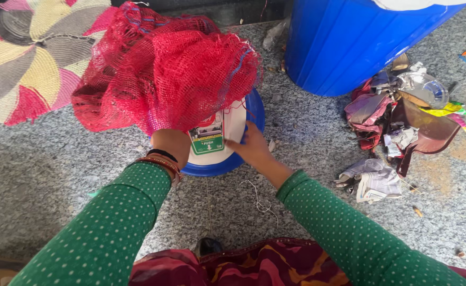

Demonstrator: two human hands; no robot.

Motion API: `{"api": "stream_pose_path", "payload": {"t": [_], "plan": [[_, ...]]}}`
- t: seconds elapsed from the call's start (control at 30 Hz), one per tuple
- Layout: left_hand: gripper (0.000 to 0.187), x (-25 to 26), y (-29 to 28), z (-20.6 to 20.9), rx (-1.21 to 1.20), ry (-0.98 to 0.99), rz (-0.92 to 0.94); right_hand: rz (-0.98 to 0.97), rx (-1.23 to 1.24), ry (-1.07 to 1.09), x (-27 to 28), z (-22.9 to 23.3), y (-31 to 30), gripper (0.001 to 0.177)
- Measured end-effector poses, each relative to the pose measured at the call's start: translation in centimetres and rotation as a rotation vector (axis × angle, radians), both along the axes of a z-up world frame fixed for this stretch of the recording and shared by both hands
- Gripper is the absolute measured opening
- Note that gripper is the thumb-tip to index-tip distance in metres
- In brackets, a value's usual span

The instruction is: The person sits on the floor and uses a dustpan to scoop up scattered trash, including wrappers and debris, into a red mesh bag. They also pick up items by hand and place them into the bag. A blue bin is visible nearby.

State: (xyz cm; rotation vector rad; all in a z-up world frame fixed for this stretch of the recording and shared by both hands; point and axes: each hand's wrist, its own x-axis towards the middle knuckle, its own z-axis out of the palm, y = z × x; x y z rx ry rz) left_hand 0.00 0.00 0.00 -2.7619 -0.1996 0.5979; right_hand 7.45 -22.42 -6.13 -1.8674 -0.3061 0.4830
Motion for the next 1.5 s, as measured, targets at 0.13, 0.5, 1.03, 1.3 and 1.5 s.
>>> {"api": "stream_pose_path", "payload": {"t": [0.13, 0.5, 1.03, 1.3, 1.5], "plan": [[0.017, 0.4, -0.4, 1.4, -0.079, -0.177, -0.098, -0.244, 0.082, 0.301, 1.7, -2.2, 0.6, 0.095], [0.01, 3.3, -1.3, 6.2, -0.157, -0.354, -0.151, -0.004, 0.531, 0.402, 2.0, 1.7, 1.3, 0.025], [0.014, 4.4, 2.4, 10.3, 0.097, -0.44, -0.149, -0.201, 0.438, 0.236, 1.2, 16.5, -7.6, 0.019], [0.02, 5.5, -1.9, 10.8, 0.056, -0.275, -0.238, -0.249, 0.477, 0.176, 1.4, 28.1, -20.0, 0.017], [0.026, 7.6, -9.3, 14.2, -0.017, -0.238, -0.308, -0.504, 0.419, 0.193, 0.7, 29.9, -30.0, 0.016]]}}
